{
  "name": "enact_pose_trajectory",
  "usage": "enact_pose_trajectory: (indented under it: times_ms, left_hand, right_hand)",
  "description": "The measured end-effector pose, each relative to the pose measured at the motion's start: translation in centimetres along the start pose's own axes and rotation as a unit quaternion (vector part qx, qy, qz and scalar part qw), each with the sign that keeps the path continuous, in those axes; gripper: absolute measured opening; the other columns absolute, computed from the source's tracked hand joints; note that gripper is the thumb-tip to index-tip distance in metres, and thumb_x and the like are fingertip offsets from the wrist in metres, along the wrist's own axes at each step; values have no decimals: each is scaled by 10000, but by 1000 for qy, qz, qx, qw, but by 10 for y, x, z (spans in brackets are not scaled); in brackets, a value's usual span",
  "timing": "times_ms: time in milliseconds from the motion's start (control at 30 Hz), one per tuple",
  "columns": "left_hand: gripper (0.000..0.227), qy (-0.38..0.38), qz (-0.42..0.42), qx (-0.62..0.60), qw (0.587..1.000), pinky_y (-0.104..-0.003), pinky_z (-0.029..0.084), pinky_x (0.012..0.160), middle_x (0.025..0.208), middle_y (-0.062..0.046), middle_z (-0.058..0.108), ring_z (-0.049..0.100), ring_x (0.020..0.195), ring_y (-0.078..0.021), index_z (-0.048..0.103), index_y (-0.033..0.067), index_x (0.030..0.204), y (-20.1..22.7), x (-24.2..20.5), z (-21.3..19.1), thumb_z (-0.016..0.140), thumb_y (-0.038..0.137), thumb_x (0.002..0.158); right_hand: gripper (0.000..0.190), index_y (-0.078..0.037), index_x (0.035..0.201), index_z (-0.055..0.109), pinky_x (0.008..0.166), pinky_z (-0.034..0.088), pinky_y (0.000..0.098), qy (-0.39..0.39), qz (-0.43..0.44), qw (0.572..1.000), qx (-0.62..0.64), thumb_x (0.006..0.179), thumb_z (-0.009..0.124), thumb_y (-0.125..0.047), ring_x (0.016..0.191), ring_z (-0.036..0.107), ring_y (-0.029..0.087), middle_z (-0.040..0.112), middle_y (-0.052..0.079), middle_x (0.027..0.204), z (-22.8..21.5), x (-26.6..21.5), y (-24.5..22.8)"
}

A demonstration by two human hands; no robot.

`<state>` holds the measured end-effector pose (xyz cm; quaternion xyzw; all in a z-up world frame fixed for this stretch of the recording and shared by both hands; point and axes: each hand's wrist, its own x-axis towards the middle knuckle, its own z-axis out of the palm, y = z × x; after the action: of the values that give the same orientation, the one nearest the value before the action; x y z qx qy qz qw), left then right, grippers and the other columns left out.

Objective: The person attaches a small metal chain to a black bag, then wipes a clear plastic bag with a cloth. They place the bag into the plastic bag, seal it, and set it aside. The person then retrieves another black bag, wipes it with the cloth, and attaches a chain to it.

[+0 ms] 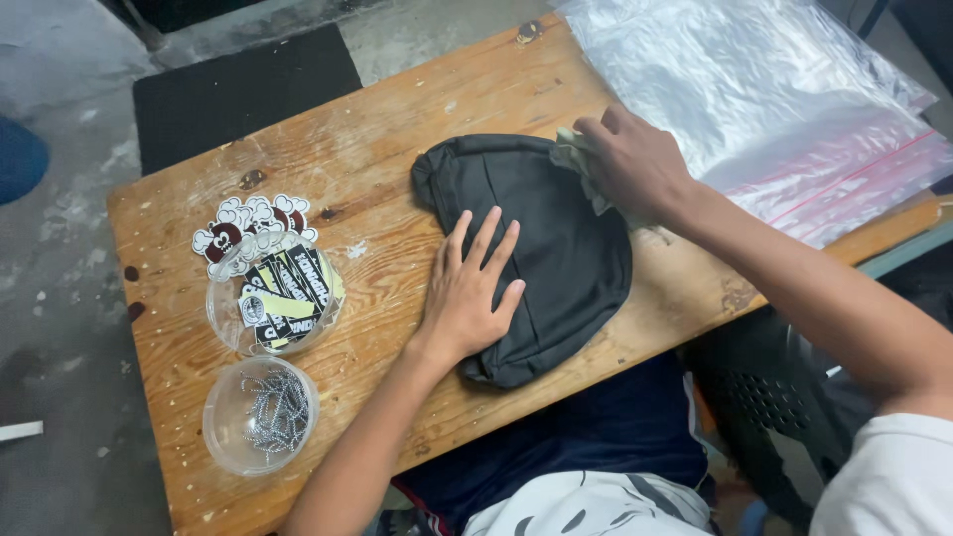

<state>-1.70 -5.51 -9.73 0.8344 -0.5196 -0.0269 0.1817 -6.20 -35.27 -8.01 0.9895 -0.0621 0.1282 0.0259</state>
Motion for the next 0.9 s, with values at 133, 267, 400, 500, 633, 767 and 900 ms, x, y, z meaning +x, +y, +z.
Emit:
enact_pose_trajectory:
  times_ms: [133, 267, 400, 500, 633, 767, 900]
  left_hand:
    - [691, -8, -9, -15, 1000, -578, 209, 1188, 1678, -98, 189, 119, 1526, -420, 303, 193, 1595, 4, -1, -2, 455, 438, 967]
    - [665, 3, -2, 1, 1000, -577, 242, 1176, 1666, -114, 212, 128, 1521, -420, 392, 149, 1536, 3, 0, -4, 484, 450, 951]
    - [683, 13, 14, -8, 1000, -588, 215, 1175, 1669, -128, 215, 139, 1517, -427, 338, 147, 1576, -1, -2, 2, 454, 436, 968]
    - [722, 24, 14, -23, 999, -579, 194, 1187, 1674, -148, 205, 144, 1519, -432, 296, 117, 1594, 0, -1, 3, 469, 424, 963]
    - [827, 37, -4, -84, 996, -551, 189, 1198, 1641, -181, 284, 178, 1522, -422, 172, 53, 1612, -1, -2, -2, 504, 413, 946]
    - [745, 47, -43, -213, 975, -540, 181, 1174, 1605, -182, 369, 220, 1492, -383, 124, -38, 1575, -4, -3, -12, 358, 383, 1007]
    - [714, 30, -50, -241, 969, -548, 123, 1174, 1658, -155, 271, 199, 1487, -391, 121, 3, 1593, -1, -2, -14, 259, 408, 1022]
  right_hand:
    - [695, -130, 1303, 563, 569, 574, 513, -90, 22, 992, 89, 690, 854, -276, 770, 683, 436, 549, 133, 1036, 9, -1, -40]
    - [482, -129, 1220, 570, 595, 577, 554, -178, -57, 968, 168, 794, 738, -280, 772, 708, 465, 629, 149, 994, 5, -17, -75]
    - [375, -153, 1216, 576, 638, 606, 521, -51, -185, 981, 35, 858, 683, -181, 806, 718, 398, 613, 133, 1022, 11, 10, -25]
    - [296, -134, 1182, 581, 565, 593, 409, -36, -96, 994, -45, 911, 673, -208, 735, 718, 304, 609, 85, 939, -10, 38, -23]
    - [316, -71, 1082, 639, 557, 590, 462, -104, -53, 991, 68, 844, 750, -247, 692, 717, 378, 639, 121, 906, -15, 36, -67]
    - [294, -30, 1080, 652, 646, 581, 567, -199, -100, 944, 243, 838, 631, -197, 797, 701, 473, 678, 195, 937, -28, -1, -90]
    - [254, -71, 1036, 714, 709, 617, 507, -303, -93, 892, 322, 830, 637, -199, 810, 736, 401, 726, 148, 922, -50, -17, -80]
